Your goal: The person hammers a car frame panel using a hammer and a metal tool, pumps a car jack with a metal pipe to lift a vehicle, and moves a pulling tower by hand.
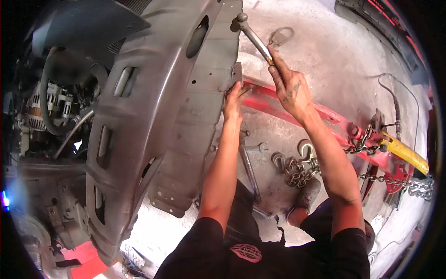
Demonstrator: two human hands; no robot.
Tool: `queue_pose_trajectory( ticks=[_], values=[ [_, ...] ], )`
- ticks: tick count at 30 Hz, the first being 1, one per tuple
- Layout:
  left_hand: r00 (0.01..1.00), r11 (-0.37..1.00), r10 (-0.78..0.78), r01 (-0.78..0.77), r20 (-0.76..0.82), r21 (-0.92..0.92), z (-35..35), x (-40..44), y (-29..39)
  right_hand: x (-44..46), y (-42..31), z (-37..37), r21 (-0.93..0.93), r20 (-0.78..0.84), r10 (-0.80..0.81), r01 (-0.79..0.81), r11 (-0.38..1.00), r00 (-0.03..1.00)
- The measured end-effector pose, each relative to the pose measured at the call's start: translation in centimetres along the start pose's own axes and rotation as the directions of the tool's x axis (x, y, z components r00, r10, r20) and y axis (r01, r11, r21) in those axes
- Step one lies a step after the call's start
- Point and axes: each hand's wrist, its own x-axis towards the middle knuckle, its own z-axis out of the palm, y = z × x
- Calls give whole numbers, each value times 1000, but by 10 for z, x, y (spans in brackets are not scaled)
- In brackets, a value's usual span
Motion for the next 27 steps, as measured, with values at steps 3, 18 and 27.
queue_pose_trajectory(
  ticks=[3,18,27],
  values=[
    [1000,1000,-13,13,-5,-9,1,5,-4,-8,50,30,-276,232,-85,149,950,969],
    [992,994,-104,106,-66,32,-1,-7,8,-42,62,44,380,40,391,-376,845,920],
    [993,992,-36,48,-110,115,2,-12,9,36,11,25,296,-194,181,-118,948,964]
  ],
)
